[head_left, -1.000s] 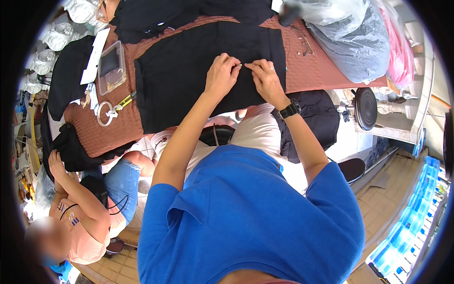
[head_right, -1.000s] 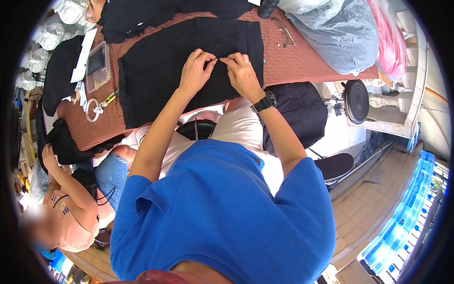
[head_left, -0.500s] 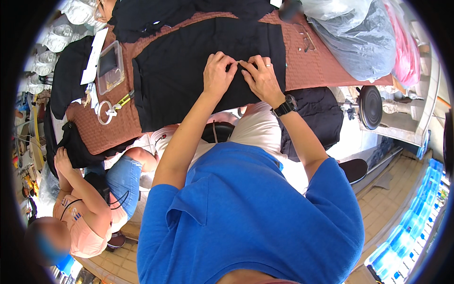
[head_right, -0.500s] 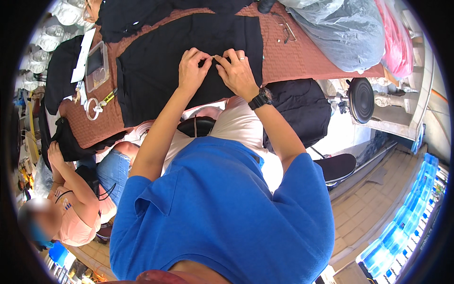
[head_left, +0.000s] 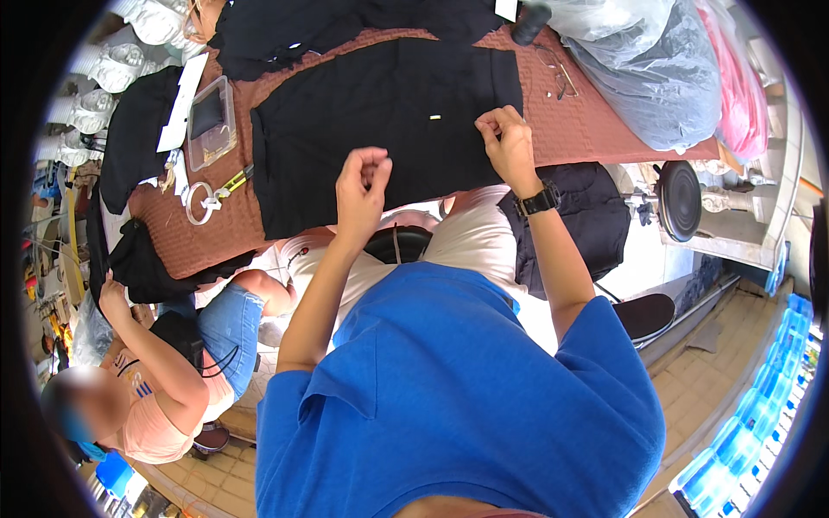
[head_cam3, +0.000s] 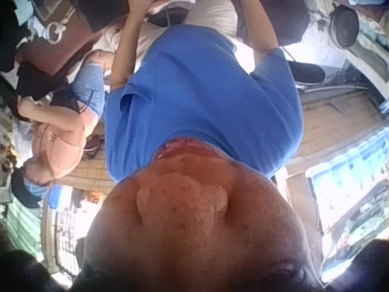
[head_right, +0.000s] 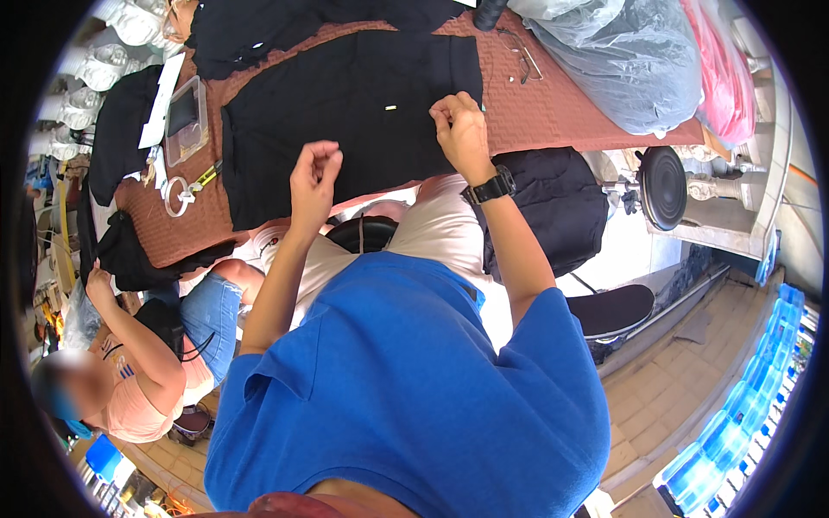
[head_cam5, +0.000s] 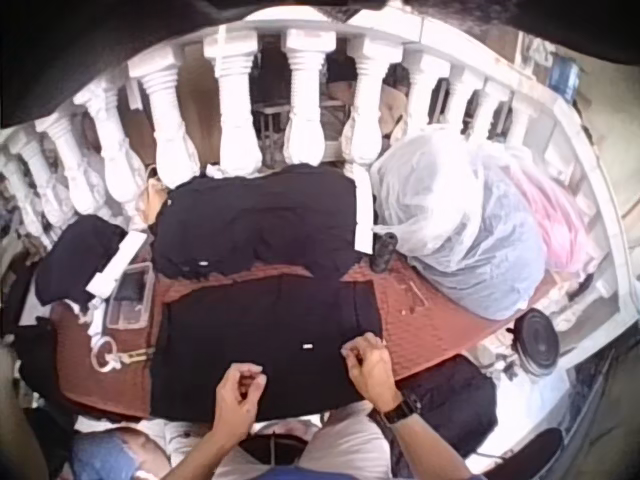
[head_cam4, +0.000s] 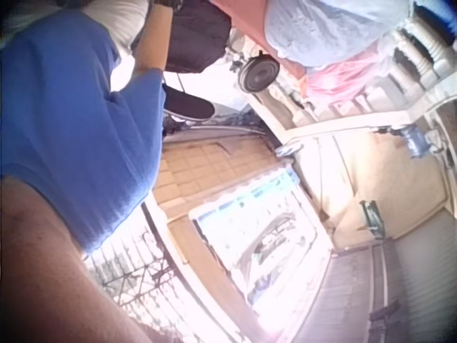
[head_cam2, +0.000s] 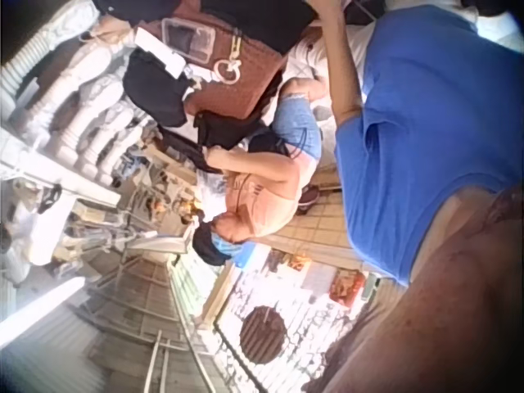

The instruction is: The person works on black fabric garments by hand, applying white labels and using a small blade to trim threads.

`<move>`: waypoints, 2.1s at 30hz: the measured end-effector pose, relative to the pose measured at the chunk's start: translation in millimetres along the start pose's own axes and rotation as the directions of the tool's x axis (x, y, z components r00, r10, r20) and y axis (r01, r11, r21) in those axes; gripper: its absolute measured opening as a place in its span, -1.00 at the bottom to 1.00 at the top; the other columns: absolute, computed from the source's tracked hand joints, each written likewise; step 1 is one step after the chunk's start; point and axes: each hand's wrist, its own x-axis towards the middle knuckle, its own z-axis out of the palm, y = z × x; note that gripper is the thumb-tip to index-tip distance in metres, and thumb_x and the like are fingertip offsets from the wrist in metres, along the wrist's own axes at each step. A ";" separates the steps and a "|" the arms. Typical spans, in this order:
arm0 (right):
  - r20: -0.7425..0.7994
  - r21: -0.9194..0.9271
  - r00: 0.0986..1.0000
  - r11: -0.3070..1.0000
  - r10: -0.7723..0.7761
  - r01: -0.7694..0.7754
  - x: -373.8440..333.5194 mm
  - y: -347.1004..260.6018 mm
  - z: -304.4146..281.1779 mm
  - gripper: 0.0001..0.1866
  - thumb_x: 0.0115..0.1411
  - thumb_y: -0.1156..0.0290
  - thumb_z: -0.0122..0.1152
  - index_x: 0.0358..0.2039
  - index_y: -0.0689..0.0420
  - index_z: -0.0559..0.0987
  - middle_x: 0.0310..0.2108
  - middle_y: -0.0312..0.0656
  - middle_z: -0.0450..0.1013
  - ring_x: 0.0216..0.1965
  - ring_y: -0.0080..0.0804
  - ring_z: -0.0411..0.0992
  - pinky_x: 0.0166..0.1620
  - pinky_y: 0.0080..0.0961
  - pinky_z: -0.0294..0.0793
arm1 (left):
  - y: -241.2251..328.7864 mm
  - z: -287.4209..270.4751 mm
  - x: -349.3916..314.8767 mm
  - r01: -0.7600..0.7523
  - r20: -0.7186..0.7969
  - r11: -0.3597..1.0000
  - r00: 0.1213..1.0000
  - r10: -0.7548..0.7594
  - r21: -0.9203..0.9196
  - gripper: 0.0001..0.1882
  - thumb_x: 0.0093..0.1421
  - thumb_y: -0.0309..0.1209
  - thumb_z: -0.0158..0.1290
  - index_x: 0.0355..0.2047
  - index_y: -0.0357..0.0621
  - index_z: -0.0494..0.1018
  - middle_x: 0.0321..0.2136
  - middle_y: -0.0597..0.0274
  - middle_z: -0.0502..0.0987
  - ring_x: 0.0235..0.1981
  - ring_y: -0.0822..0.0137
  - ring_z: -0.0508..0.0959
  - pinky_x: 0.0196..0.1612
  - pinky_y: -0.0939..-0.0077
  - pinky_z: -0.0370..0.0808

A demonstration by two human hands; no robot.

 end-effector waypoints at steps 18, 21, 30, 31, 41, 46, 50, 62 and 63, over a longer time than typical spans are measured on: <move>-0.010 -0.266 0.989 0.954 -0.150 0.142 35.9 15.0 22.0 -0.84 0.19 0.43 0.33 -0.42 0.24 0.56 -0.43 -0.03 0.50 -0.30 0.04 0.49 -0.08 -0.09 0.45 | 9.9 -13.3 -54.7 0.172 0.077 0.982 0.983 -0.166 -0.077 -0.81 0.32 -0.51 0.14 -0.08 -0.28 0.54 -0.22 0.27 0.53 -0.30 0.50 0.50 -0.19 0.57 0.49; -0.091 -0.078 0.994 0.995 -0.061 0.054 40.4 -3.0 16.8 -0.85 0.24 0.44 0.32 -0.42 0.22 0.57 -0.46 -0.08 0.50 -0.41 -0.16 0.50 -0.26 -0.26 0.47 | -0.1 -17.1 -57.2 0.127 0.026 0.989 0.992 -0.125 -0.071 -0.81 0.33 -0.50 0.14 -0.07 -0.29 0.55 -0.18 0.25 0.51 -0.30 0.49 0.50 -0.19 0.57 0.49; 0.083 0.362 0.920 0.872 -0.383 0.330 9.9 -180.1 -6.7 -0.86 0.40 0.37 0.15 -0.17 0.17 0.48 -0.42 -0.07 0.47 -0.47 -0.17 0.49 -0.38 -0.33 0.48 | -9.3 -3.4 -45.5 0.107 -0.097 0.982 0.991 -0.092 0.156 -0.63 0.46 -0.41 -0.01 0.23 -0.22 0.38 -0.02 0.21 0.43 -0.23 0.48 0.50 -0.22 0.58 0.47; 0.117 0.441 0.816 0.766 -0.566 0.468 -3.8 -207.8 2.0 -0.87 0.35 0.41 0.16 -0.17 0.17 0.49 -0.35 -0.07 0.47 -0.48 -0.13 0.49 -0.40 -0.31 0.50 | -127.2 -5.9 -36.9 -0.054 -0.110 0.949 0.990 0.093 0.309 -0.61 0.50 -0.37 -0.11 0.27 -0.16 0.38 -0.02 0.17 0.43 -0.14 0.37 0.53 -0.17 0.40 0.52; -0.035 0.712 0.462 0.303 -0.886 0.634 -52.3 -310.7 41.1 -0.81 0.29 0.30 0.19 -0.36 0.14 0.49 -0.35 -0.17 0.38 -0.35 -0.25 0.49 -0.41 -0.34 0.48 | -48.2 -94.0 0.9 0.314 0.229 0.471 0.946 -0.230 -0.824 -0.56 0.51 -0.26 -0.15 0.28 -0.19 0.37 0.10 0.11 0.40 0.03 0.26 0.45 0.03 0.27 0.40; 0.028 0.710 0.888 0.635 -0.458 0.305 100.5 -247.8 -16.3 -0.53 0.46 -0.02 0.10 -0.03 0.17 0.63 -0.13 -0.34 0.57 -0.04 -0.49 0.46 0.02 -0.41 0.43 | -14.8 -157.9 13.6 0.421 0.431 0.184 0.902 0.022 -0.889 -0.53 0.51 -0.20 -0.17 0.28 -0.20 0.37 0.16 0.07 0.38 0.12 0.21 0.41 0.14 0.20 0.34; 0.621 0.769 0.706 0.442 -0.341 -0.463 146.0 -145.6 26.5 -0.18 0.42 -0.28 -0.13 0.31 0.24 0.33 0.28 -0.16 0.33 0.32 -0.37 0.24 0.36 -0.29 0.18 | 3.6 -174.9 25.0 0.512 0.526 0.121 0.836 0.160 -0.850 -0.50 0.51 -0.15 -0.18 0.28 -0.22 0.37 0.21 0.05 0.36 0.19 0.17 0.37 0.22 0.15 0.29; 0.429 0.903 0.879 0.112 -0.207 -0.415 153.2 -114.0 -119.7 -0.71 0.45 0.30 0.14 0.02 0.25 0.59 0.00 -0.10 0.62 -0.02 -0.34 0.62 0.10 -0.35 0.64 | 15.9 -164.0 44.0 0.622 0.608 0.072 0.725 0.323 -0.779 -0.40 0.51 -0.02 -0.23 0.29 -0.25 0.36 0.36 -0.03 0.32 0.41 0.05 0.27 0.46 0.00 0.15; 0.420 0.906 0.890 0.130 -0.176 -0.402 148.7 -113.5 -125.6 -0.74 0.45 0.36 0.14 0.00 0.25 0.61 -0.03 -0.13 0.63 -0.05 -0.38 0.63 0.07 -0.41 0.65 | 34.6 -162.9 48.4 0.570 0.562 0.064 0.776 0.287 -0.819 -0.35 0.50 0.05 -0.22 0.31 -0.25 0.33 0.37 -0.04 0.30 0.42 0.02 0.25 0.45 -0.03 0.16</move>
